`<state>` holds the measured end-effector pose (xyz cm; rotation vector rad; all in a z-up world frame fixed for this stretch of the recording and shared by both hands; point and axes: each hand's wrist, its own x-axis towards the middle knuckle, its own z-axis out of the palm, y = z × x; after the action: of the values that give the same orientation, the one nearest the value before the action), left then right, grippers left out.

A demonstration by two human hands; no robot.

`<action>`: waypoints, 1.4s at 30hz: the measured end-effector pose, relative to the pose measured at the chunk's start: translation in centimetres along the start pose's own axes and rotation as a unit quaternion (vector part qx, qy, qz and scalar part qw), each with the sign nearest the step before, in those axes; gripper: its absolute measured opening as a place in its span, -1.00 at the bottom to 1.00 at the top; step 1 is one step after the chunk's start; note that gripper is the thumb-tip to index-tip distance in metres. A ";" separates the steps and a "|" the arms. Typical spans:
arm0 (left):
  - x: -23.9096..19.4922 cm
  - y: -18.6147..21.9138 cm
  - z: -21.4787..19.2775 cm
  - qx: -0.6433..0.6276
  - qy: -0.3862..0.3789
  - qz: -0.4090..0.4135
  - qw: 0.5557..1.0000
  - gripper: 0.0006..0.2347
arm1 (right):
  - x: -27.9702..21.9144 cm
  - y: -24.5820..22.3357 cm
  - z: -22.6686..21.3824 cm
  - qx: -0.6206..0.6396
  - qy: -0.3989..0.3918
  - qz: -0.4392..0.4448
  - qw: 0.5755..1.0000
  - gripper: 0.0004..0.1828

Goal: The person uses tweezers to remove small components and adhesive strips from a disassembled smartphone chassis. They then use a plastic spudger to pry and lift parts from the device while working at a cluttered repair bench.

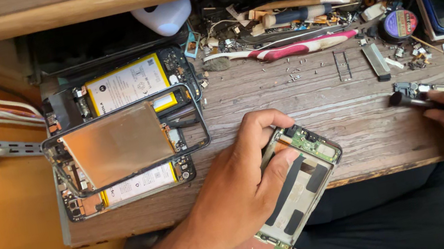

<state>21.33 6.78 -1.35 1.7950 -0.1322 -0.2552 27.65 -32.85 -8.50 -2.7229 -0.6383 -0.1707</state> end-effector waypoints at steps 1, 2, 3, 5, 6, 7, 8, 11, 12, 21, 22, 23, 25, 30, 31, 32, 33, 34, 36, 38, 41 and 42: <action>0.0 0.0 0.0 0.002 0.003 0.005 1.000 -0.72 | 0.0 0.0 0.0 -0.003 0.010 -0.001 1.000 -0.96; 0.0 0.0 0.0 0.003 0.005 0.011 1.000 -0.72 | -0.1 0.0 0.1 0.002 0.017 0.006 1.000 -0.98; 0.0 0.0 0.0 0.005 0.007 0.016 1.000 -0.72 | -0.2 0.2 0.2 0.007 0.025 0.013 1.000 -0.99; 0.0 0.0 0.0 0.000 0.006 0.017 1.000 -0.72 | -0.9 0.3 0.4 0.033 0.035 0.047 0.998 -0.95; 0.0 0.0 0.0 -0.002 0.004 0.017 1.000 -0.72 | -1.5 0.2 0.5 0.051 0.056 0.030 0.997 -0.91; 0.0 0.1 0.0 -0.003 0.001 0.015 1.000 -0.72 | -2.3 -0.1 0.5 0.069 0.076 0.013 0.995 -0.87; 0.0 0.1 -0.1 -0.004 -0.002 0.013 1.000 -0.73 | -3.1 -0.5 0.5 0.094 0.090 -0.002 0.991 -0.86; -0.2 0.3 -0.2 -0.020 -0.011 0.019 1.000 -0.72 | -4.2 -2.4 0.3 0.174 0.115 -0.045 0.977 -0.89; -0.2 0.4 -0.4 -0.025 -0.012 0.023 0.999 -0.71 | -4.1 -3.2 0.2 0.196 0.116 -0.059 0.972 -0.89; -0.4 0.6 -0.8 -0.032 -0.023 0.035 0.999 -0.60 | -0.5 -12.2 -2.3 0.274 0.075 -0.063 0.957 -0.83; -0.4 0.5 -0.8 -0.028 -0.023 0.041 0.999 -0.60 | 0.1 -13.0 -2.5 0.275 0.066 -0.057 0.958 -0.82; -0.5 0.5 -0.8 -0.025 -0.023 0.046 0.998 -0.59 | 0.6 -13.7 -2.8 0.276 0.058 -0.050 0.958 -0.81; -0.4 0.5 -0.8 -0.029 -0.033 0.042 0.998 -0.57 | 1.3 -14.9 -3.3 0.223 0.043 -0.065 0.972 -0.74; -0.6 0.6 -0.8 -0.037 -0.044 0.032 0.998 -0.52 | 3.1 -17.7 -3.4 0.180 0.068 -0.060 0.980 -0.66; -0.6 0.6 -0.8 -0.036 -0.040 0.040 0.998 -0.52 | 3.5 -18.0 -3.3 0.185 0.070 -0.059 0.978 -0.64; -0.5 0.6 -0.7 -0.035 -0.036 0.049 0.998 -0.52 | 3.8 -18.3 -3.4 0.191 0.072 -0.059 0.977 -0.61; -0.6 0.5 -0.7 -0.033 -0.031 0.057 0.997 -0.52 | 4.1 -18.5 -3.4 0.195 0.075 -0.079 0.975 -0.61; -0.6 0.5 -0.7 -0.029 -0.037 0.046 0.998 -0.52 | 4.4 -18.8 -3.4 0.200 0.078 -0.100 0.972 -0.60; -0.7 0.3 -0.8 -0.022 -0.048 0.024 0.998 -0.51 | 4.7 -19.2 -3.5 0.202 0.082 -0.135 0.967 -0.60; -0.6 0.1 -0.7 -0.016 -0.031 0.079 0.996 -0.52 | 4.8 -19.6 -3.5 0.197 0.084 -0.162 0.963 -0.62; -0.6 -0.1 -0.6 -0.016 -0.029 0.081 0.996 -0.50 | 4.7 -20.0 -3.3 0.165 0.087 -0.152 0.970 -0.62; -0.6 -0.2 -0.6 -0.017 -0.033 0.068 0.997 -0.49 | 4.7 -20.0 -3.3 0.165 0.085 -0.144 0.972 -0.63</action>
<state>20.87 7.49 -1.34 1.7363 -0.2944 -0.2169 22.67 -15.23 1.38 -2.2614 -0.9199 -0.3329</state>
